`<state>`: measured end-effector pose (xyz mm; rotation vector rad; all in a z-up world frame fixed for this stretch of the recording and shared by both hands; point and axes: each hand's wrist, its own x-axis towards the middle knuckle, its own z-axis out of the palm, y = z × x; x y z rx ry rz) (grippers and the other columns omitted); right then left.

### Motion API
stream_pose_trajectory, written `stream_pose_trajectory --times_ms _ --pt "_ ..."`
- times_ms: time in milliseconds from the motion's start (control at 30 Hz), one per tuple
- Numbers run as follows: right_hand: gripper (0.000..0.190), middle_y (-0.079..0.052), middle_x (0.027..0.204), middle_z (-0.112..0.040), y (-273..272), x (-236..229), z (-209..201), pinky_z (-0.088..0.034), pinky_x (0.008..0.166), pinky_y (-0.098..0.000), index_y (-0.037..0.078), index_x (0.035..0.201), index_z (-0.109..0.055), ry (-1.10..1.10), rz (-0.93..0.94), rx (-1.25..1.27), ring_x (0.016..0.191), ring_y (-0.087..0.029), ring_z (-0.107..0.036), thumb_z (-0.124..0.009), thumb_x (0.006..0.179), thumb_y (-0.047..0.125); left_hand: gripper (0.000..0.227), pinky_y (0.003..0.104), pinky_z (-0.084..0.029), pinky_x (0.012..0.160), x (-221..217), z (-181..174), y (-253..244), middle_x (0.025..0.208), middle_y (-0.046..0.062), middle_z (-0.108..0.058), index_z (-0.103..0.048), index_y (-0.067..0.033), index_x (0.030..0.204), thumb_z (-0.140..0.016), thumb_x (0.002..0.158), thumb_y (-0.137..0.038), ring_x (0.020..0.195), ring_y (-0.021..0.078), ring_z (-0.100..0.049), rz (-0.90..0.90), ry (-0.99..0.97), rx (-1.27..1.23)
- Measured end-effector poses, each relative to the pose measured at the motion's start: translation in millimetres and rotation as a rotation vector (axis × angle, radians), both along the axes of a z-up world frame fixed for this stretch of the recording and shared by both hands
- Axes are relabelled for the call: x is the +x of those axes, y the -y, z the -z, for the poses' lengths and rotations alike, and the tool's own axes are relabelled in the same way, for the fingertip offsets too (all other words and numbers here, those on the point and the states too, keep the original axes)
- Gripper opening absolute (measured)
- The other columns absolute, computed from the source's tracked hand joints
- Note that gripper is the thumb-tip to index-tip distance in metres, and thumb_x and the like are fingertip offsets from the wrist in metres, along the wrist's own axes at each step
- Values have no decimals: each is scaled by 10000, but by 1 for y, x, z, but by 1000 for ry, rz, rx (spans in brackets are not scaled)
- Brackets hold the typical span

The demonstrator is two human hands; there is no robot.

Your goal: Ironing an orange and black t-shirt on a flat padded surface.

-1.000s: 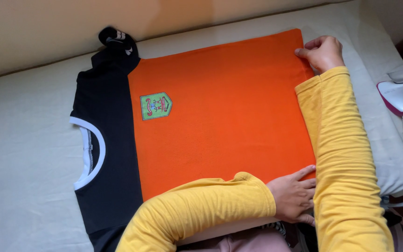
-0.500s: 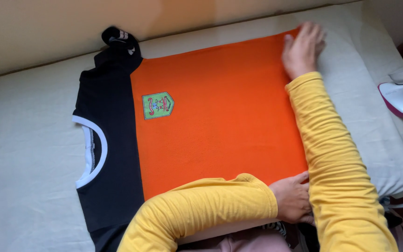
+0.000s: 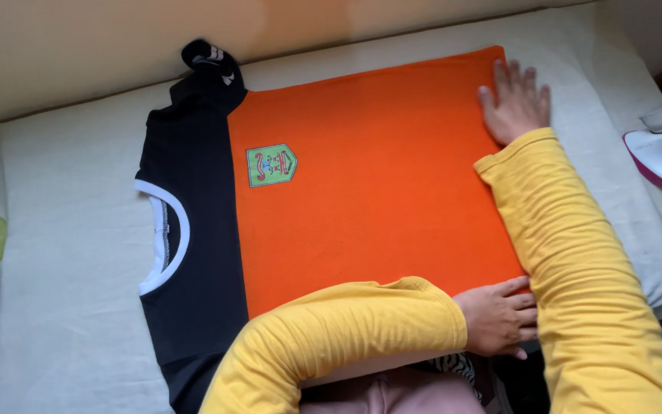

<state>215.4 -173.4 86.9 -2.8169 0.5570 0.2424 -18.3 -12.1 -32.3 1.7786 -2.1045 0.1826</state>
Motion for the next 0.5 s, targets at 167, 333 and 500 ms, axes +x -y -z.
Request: stream_pose_trajectory --times_ms 167,333,500 --pt "724 17 1712 172 -29 -29 -1 144 1245 -531 202 1638 99 111 -48 -125 1587 -266 154 -92 1046 573 678 524 -273 1309 -35 6 -3 1592 -81 -478 -493 -344 1471 -315 921 -698 1555 187 -368 -20 160 131" --pt "699 -74 1733 -55 -94 -133 11 12 1230 -563 185 1652 -90 110 -416 42 1586 -321 13 -237 1043 496 565 500 -333 1291 -4 -47 -79 1646 38 -437 -573 -271 1412 -405 968 -576 1545 238 -443 48 -174 209" --pt "717 -76 1732 -79 -57 -211 13 -15 1225 -572 256 1652 -117 105 -374 -12 1588 -313 -32 -304 1011 515 503 539 -354 1193 121 -91 -210 1591 221 -441 -438 -108 1511 -374 1097 -386 1487 378 -442 -237 -154 91"
